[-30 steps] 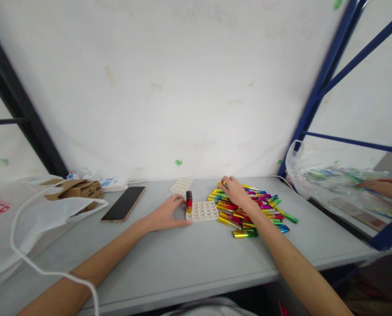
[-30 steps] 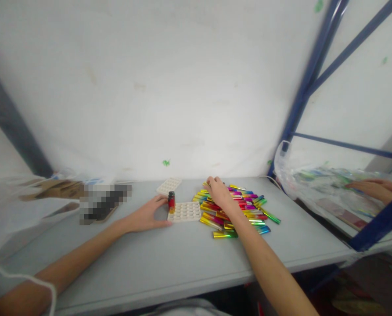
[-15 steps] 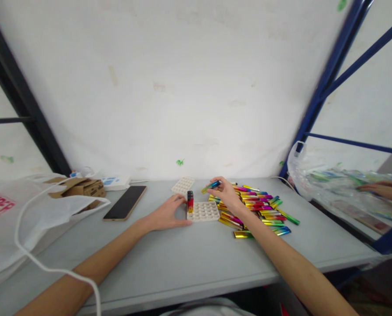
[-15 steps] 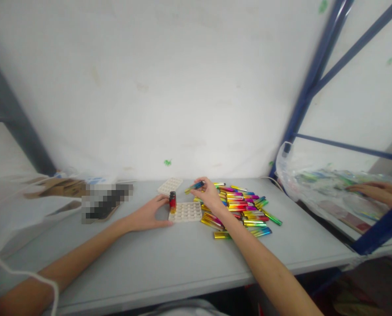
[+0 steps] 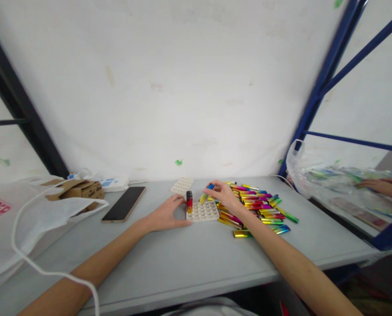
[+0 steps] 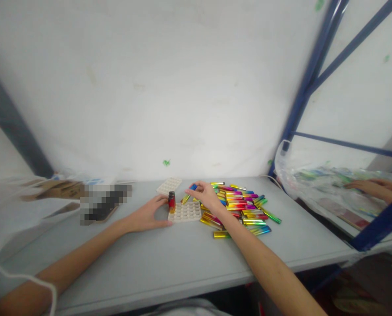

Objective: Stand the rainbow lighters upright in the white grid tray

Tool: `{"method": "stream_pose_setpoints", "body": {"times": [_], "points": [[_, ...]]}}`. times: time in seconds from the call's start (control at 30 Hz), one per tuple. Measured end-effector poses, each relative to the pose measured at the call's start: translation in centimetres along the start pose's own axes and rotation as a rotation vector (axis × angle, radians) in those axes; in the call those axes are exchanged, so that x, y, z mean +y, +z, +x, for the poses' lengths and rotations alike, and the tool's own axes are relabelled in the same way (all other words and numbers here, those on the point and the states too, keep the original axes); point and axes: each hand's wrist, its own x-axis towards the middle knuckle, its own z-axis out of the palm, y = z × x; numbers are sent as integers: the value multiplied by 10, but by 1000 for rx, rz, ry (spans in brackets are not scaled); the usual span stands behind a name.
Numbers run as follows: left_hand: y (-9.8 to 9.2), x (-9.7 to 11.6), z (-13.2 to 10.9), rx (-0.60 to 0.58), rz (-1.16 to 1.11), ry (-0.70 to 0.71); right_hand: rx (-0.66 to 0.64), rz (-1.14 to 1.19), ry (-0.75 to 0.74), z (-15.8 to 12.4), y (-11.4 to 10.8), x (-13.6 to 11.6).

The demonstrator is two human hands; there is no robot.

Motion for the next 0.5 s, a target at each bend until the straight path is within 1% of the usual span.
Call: {"method": "stream_pose_setpoints", "body": {"times": [0.07,0.13,0.23,0.3,0.43,0.5], "points": [[0,0,0,5,-5,3,-34,-62,-12,1,0,1],[-1,1,0,8,-17,2,-34,-102,-26,1,1,2],[-1,2,0,16,-29,-4,-41,-105,-21,1,3,4],[0,1,-1,20,-28,-3,-66,-57,24,-1,4,4],[0,0,-1,11,-26,-2,-159,96,140,-8,9,-1],[1,-1,-1,10,-23,-2,-172,101,174,-10,12,-4]]}}
